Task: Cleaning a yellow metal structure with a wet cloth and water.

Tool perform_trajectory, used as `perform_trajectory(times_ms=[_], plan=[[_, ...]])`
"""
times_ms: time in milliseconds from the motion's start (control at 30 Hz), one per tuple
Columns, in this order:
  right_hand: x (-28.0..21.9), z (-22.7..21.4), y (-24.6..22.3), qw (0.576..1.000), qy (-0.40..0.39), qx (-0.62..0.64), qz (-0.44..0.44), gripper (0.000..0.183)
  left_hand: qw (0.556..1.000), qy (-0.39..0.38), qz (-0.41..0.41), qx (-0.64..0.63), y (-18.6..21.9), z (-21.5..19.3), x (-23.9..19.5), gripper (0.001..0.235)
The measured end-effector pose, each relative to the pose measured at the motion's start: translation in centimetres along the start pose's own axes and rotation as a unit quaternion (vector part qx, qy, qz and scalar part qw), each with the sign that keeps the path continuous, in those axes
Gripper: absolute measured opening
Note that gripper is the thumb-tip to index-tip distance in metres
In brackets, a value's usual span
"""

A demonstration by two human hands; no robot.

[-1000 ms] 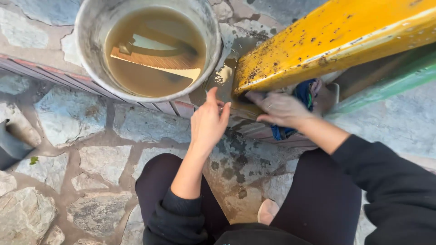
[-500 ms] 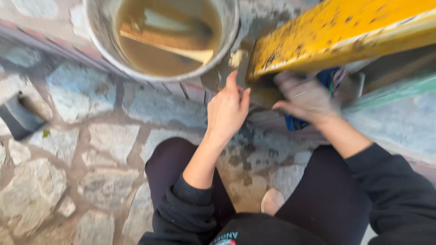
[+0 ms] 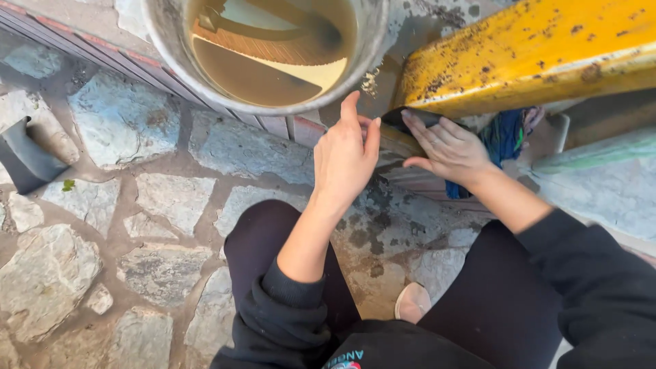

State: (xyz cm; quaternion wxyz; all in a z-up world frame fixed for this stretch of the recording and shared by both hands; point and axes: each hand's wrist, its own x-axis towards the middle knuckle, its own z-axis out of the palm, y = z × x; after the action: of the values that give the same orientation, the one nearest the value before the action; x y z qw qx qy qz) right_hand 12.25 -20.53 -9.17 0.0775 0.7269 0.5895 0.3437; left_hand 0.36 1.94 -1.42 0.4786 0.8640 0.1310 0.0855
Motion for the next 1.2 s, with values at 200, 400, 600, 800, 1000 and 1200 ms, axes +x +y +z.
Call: perform_trajectory(times_ms=[200,400,600,800,1000,1200], plan=[[-1.7,1.9,-1.1,0.96,-0.217,0.153,0.093,0.098,1.0,-0.006,-0.006,-0.023,-0.2,0.1,0.0,0.05],[0.9,-3.4,0.9,0.978,-0.104,-0.149,0.098,0.094,1.0,-0.004,-0.002,-0.01,0.4,0.3,-0.2,0.052],[2.4,-0.7,-1.2,0.973,-0.21,0.051,0.083,0.105,1.0,0.014,0.018,0.002,-1.5,1.8,0.3,0.051],[-1.8,2.6,-3.0,0.993,-0.119,-0.012,0.017,0.092,1.0,0.009,0.012,-0.018,-0.9,1.1,0.0,0.055],[-0.8,-0.8,-0.5,0.959,-0.266,-0.085,0.043,0.103,0.999,0.005,-0.025,-0.035,-0.3,0.7,0.5,0.051],[3.7,-3.6,0.5,0.908,-0.264,-0.325,-0.006,0.113,0.999,0.023,-0.024,-0.025,-0.9,1.5,1.1,0.052]])
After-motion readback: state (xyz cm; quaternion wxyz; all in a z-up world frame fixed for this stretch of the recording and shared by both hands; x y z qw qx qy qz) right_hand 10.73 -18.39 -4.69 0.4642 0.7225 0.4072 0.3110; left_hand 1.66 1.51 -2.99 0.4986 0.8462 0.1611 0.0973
